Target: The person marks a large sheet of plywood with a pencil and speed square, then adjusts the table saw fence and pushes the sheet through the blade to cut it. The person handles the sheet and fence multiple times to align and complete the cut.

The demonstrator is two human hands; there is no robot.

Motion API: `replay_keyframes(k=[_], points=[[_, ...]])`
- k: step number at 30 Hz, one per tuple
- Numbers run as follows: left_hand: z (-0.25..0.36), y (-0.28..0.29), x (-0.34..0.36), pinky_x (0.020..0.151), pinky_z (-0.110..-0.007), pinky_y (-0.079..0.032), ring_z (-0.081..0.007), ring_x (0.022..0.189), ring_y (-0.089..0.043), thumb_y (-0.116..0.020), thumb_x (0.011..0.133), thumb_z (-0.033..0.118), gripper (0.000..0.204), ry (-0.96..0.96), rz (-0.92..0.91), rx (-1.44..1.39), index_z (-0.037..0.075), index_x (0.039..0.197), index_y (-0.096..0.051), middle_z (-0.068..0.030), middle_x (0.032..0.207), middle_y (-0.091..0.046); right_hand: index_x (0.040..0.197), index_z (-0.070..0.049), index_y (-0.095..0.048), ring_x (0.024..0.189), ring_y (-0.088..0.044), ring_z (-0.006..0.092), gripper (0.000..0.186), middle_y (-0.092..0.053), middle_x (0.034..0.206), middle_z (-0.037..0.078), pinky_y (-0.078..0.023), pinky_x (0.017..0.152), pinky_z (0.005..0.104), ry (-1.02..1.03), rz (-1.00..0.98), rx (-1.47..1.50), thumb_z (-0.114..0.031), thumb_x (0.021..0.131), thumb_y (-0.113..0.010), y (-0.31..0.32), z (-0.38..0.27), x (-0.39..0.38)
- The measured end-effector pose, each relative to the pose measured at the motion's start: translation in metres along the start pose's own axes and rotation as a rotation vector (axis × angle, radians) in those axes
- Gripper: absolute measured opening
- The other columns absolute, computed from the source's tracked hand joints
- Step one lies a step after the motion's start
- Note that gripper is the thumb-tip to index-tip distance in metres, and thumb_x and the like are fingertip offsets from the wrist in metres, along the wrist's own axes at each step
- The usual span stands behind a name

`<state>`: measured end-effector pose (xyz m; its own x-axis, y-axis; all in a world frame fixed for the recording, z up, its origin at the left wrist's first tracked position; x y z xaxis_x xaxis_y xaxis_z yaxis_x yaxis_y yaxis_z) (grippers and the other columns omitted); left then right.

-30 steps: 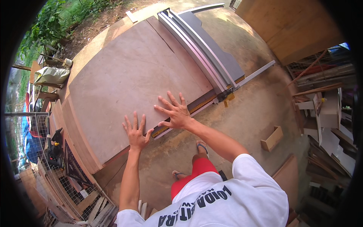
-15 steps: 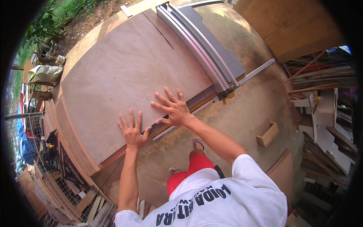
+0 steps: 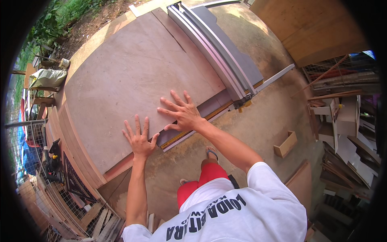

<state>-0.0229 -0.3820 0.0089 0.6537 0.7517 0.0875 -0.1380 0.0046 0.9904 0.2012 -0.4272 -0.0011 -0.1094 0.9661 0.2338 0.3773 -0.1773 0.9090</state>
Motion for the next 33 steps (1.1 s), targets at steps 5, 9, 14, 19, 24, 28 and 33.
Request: replay_keyframes(k=[5, 9, 14, 19, 24, 28, 33], points=[[-0.004, 0.000, 0.009, 0.112, -0.081, -0.013, -0.0583, 0.152, -0.012, -0.068, 0.089, 0.058, 0.079, 0.017, -0.009, -0.005, 0.028, 0.159, -0.044, -0.0115, 0.171, -0.024, 0.148, -0.041, -0.054, 0.158, -0.020, 0.0336, 0.079, -0.036, 0.166, -0.004, -0.015, 0.120, 0.0698, 0.003, -0.011, -0.003, -0.083, 0.082, -0.055, 0.001, 0.003, 0.008], [-0.008, -0.001, 0.011, 0.113, -0.080, -0.013, -0.0570, 0.153, -0.012, -0.070, 0.088, 0.056, 0.082, 0.023, -0.006, 0.004, 0.029, 0.159, -0.042, -0.0101, 0.171, -0.023, 0.147, -0.041, -0.055, 0.157, -0.020, 0.0338, 0.078, -0.038, 0.165, -0.004, -0.015, 0.121, 0.0699, 0.005, -0.014, 0.013, -0.083, 0.081, -0.056, 0.000, 0.002, 0.014], [-0.010, -0.001, 0.017, 0.113, -0.080, -0.014, -0.0571, 0.153, -0.012, -0.070, 0.087, 0.056, 0.081, 0.030, -0.009, 0.003, 0.029, 0.159, -0.043, -0.0101, 0.171, -0.024, 0.146, -0.040, -0.056, 0.157, -0.020, 0.0346, 0.078, -0.040, 0.163, -0.003, -0.013, 0.122, 0.0696, 0.016, 0.006, 0.001, -0.083, 0.081, -0.055, -0.001, 0.005, 0.019], [-0.014, -0.002, 0.023, 0.112, -0.081, -0.014, -0.0572, 0.152, -0.013, -0.070, 0.088, 0.056, 0.081, 0.026, 0.003, 0.007, 0.029, 0.159, -0.043, -0.0098, 0.171, -0.024, 0.147, -0.043, -0.055, 0.158, -0.018, 0.0326, 0.079, -0.039, 0.164, -0.006, -0.012, 0.123, 0.0691, 0.003, -0.022, -0.007, -0.084, 0.080, -0.055, -0.004, 0.008, 0.025], [-0.020, -0.001, 0.031, 0.112, -0.081, -0.014, -0.0573, 0.152, -0.013, -0.069, 0.088, 0.056, 0.080, 0.025, 0.005, 0.019, 0.028, 0.159, -0.043, -0.0096, 0.171, -0.024, 0.146, -0.043, -0.056, 0.158, -0.019, 0.0329, 0.078, -0.039, 0.163, -0.006, -0.013, 0.122, 0.0691, 0.010, -0.006, -0.018, -0.085, 0.080, -0.055, -0.004, 0.010, 0.036], [-0.024, -0.004, 0.037, 0.112, -0.081, -0.014, -0.0574, 0.152, -0.013, -0.069, 0.088, 0.057, 0.080, 0.020, 0.009, 0.020, 0.029, 0.159, -0.043, -0.0094, 0.171, -0.024, 0.145, -0.043, -0.056, 0.157, -0.022, 0.0336, 0.078, -0.041, 0.163, -0.006, -0.015, 0.122, 0.0692, 0.014, 0.008, -0.017, -0.085, 0.079, -0.056, -0.005, 0.014, 0.042], [-0.034, -0.009, 0.043, 0.111, -0.082, -0.013, -0.0585, 0.152, -0.013, -0.068, 0.088, 0.060, 0.079, 0.007, 0.033, 0.011, 0.029, 0.158, -0.046, -0.0109, 0.170, -0.026, 0.145, -0.044, -0.056, 0.156, -0.023, 0.0335, 0.077, -0.042, 0.162, -0.006, -0.017, 0.121, 0.0690, 0.018, 0.013, -0.019, -0.085, 0.079, -0.056, -0.006, 0.016, 0.052]])
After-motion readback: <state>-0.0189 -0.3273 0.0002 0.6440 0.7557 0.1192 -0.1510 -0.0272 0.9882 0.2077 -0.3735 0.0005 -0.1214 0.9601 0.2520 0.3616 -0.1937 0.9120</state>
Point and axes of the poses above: each hand's wrist, its own x-axis towards the middle knuckle, its own y-axis out of the back of the hand, z = x × y, the point moved 5 cm from there along x, towards the middle knuckle
